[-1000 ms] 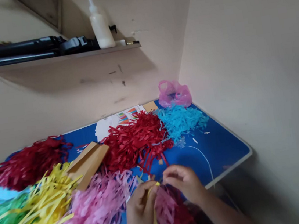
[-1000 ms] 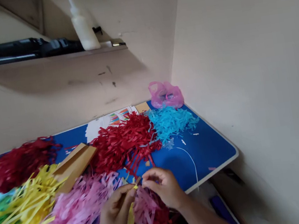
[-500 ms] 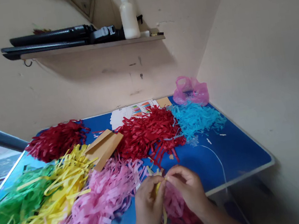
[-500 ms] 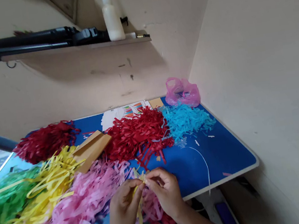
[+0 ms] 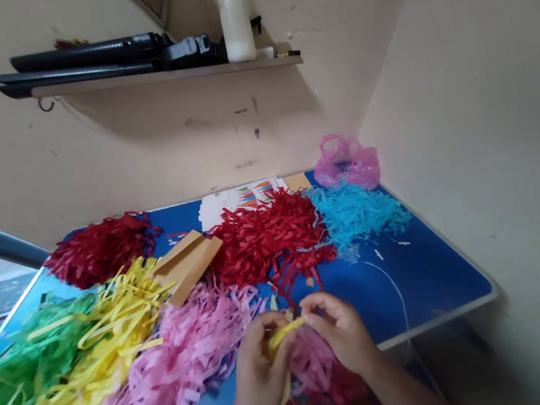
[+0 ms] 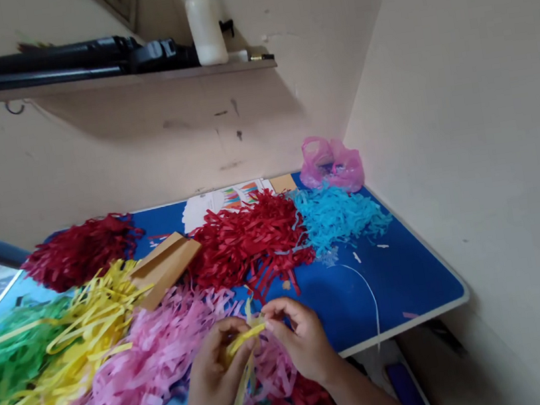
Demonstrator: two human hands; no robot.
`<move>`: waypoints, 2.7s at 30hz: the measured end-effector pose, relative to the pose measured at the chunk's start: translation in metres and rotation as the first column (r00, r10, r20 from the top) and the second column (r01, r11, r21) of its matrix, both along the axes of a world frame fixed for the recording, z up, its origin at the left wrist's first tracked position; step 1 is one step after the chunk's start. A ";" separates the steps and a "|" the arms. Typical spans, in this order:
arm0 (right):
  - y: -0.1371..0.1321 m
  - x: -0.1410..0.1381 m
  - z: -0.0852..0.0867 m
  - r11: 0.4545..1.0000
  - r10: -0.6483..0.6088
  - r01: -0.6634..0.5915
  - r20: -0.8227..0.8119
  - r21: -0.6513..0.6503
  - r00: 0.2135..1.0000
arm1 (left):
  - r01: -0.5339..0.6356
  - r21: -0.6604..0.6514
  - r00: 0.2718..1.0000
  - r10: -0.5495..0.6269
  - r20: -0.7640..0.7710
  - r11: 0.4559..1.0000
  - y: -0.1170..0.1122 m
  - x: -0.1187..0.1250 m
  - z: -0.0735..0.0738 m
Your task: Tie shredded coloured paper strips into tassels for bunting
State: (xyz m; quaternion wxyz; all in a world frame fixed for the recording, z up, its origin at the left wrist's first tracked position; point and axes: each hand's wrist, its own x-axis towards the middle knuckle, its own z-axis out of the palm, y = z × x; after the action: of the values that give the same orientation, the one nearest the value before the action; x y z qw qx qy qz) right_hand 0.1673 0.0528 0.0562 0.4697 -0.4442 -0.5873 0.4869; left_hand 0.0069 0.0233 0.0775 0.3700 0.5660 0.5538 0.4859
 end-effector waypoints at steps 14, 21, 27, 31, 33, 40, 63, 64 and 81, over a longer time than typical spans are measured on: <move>0.001 0.005 0.014 0.992 0.079 -0.085 0.066 0.097 0.995 | 0.119 0.197 0.969 -0.071 -0.235 0.973 0.004 -0.012 0.013; -0.002 0.007 0.023 0.969 -0.009 -0.039 0.192 0.246 0.981 | 0.124 0.398 0.913 0.052 -0.404 0.909 0.000 -0.014 0.004; -0.009 0.004 0.028 0.942 -0.045 -0.044 0.252 0.334 0.967 | 0.159 0.469 0.872 0.099 -0.480 0.869 -0.004 -0.009 0.002; -0.009 0.007 0.028 0.938 -0.036 -0.057 0.258 0.343 0.965 | 0.165 0.462 0.859 0.103 -0.501 0.871 -0.003 -0.009 0.004; -0.009 0.007 0.027 0.938 -0.030 -0.064 0.264 0.340 0.964 | 0.179 0.459 0.852 0.096 -0.514 0.870 -0.001 -0.007 0.004; -0.011 0.008 0.022 0.921 -0.019 -0.137 0.392 0.365 0.920 | 0.225 0.411 0.837 0.041 -0.546 0.884 0.006 0.000 -0.001; -0.002 0.007 0.028 0.972 0.069 -0.060 0.033 -0.228 0.997 | 0.134 -0.593 0.541 0.443 0.715 0.794 0.008 0.007 0.002; -0.002 0.002 0.028 0.973 0.063 -0.053 0.035 -0.223 0.997 | 0.121 -0.605 0.544 0.457 0.704 0.787 0.006 0.006 0.001; -0.002 -0.016 0.024 0.990 0.080 -0.061 0.155 -0.124 0.985 | 0.148 -0.516 0.556 0.361 0.749 0.843 -0.004 -0.001 -0.011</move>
State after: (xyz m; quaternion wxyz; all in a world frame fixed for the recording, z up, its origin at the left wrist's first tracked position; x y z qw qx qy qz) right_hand 0.1510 0.0510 0.0804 0.3767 -0.4878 -0.6083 0.5002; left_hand 0.0061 0.0198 0.0661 0.6925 0.1119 0.4600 0.5444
